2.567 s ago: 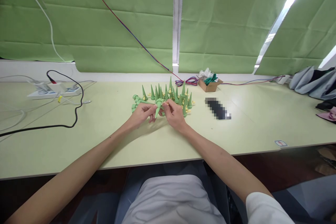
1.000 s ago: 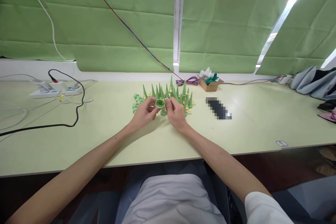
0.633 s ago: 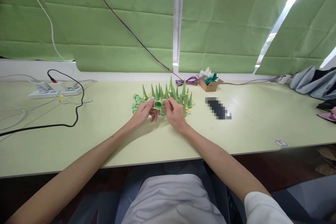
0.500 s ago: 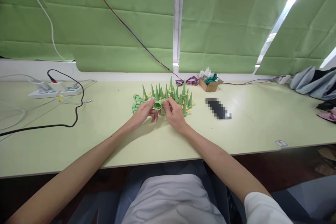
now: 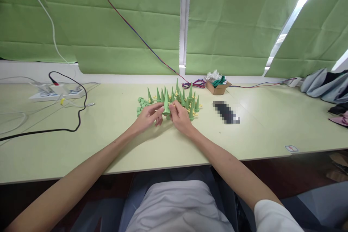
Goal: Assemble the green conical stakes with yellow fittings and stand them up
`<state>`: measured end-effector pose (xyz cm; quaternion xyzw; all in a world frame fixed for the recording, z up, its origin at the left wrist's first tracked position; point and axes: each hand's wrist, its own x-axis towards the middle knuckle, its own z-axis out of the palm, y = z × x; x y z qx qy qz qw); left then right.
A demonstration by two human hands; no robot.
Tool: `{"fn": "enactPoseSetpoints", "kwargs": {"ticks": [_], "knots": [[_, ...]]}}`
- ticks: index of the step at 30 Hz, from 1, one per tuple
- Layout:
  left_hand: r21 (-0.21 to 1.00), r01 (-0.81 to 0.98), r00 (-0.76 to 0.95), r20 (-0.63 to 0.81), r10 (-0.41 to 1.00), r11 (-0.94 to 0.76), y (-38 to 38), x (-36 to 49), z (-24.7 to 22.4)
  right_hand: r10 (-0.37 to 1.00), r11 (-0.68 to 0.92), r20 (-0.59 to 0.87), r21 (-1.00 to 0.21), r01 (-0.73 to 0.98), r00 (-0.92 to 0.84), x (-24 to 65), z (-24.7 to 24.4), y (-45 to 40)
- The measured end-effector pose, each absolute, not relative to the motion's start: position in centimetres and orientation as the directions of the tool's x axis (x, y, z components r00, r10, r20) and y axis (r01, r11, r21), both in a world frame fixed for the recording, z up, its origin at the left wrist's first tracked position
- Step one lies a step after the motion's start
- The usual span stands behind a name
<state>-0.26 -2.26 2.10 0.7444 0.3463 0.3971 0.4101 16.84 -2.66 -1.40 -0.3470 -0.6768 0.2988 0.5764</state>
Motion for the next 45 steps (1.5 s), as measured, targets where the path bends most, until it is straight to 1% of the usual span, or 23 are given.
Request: {"fn": "enactPoseSetpoints", "kwargs": {"ticks": [9, 19, 23, 25, 28, 32, 34, 37, 41, 43, 45], "knots": [[0.807, 0.289, 0.407, 0.384, 0.829, -0.515, -1.7, -0.5, 1.1, 0.849, 0.526, 0.522, -0.826, 0.202, -0.080, 17.0, -1.2, -2.6], [0.709, 0.293, 0.426, 0.504, 0.751, -0.641, -1.5, -0.4, 1.0, 0.866, 0.499, 0.491, -0.830, 0.249, -0.098, 17.1, -0.3, -3.0], [0.668, 0.303, 0.445, 0.531, 0.721, -0.679, -1.2, -0.5, 0.8, 0.886, 0.463, 0.449, -0.864, 0.200, -0.113, 17.1, -0.2, -3.0], [0.625, 0.315, 0.458, 0.560, 0.691, -0.715, -1.1, -0.5, 0.7, 0.901, 0.432, 0.417, -0.887, 0.163, -0.118, 17.1, -0.3, -2.9], [0.526, 0.323, 0.484, 0.622, 0.615, -0.786, -1.0, -0.6, 0.5, 0.924, 0.369, 0.358, -0.927, 0.073, -0.134, 17.1, -0.5, -2.6], [0.347, 0.343, 0.502, 0.718, 0.483, -0.873, -0.9, -0.7, 0.2, 0.948, 0.245, 0.255, -0.967, -0.076, -0.189, 17.1, -0.6, -2.2], [0.267, 0.367, 0.505, 0.748, 0.431, -0.891, -0.8, -0.7, 0.0, 0.950, 0.193, 0.220, -0.971, -0.139, -0.221, 17.1, -0.6, -2.1], [0.193, 0.395, 0.520, 0.759, 0.391, -0.898, -0.6, -0.7, -0.2, 0.951, 0.122, 0.174, -0.970, -0.209, -0.255, 17.2, -0.3, -2.2], [0.152, 0.419, 0.520, 0.768, 0.374, -0.895, -0.6, -0.6, -0.3, 0.958, 0.024, 0.092, -0.970, -0.242, -0.271, 17.1, 0.2, -2.5], [0.176, 0.412, 0.505, 0.773, 0.384, -0.894, -0.5, -0.6, -0.2, 0.959, 0.004, 0.072, -0.970, -0.242, -0.274, 17.1, 0.3, -2.5], [0.226, 0.394, 0.486, 0.772, 0.410, -0.891, -0.5, -0.5, -0.2, 0.959, -0.001, 0.064, -0.973, -0.232, -0.274, 17.0, 0.2, -2.5]]}}
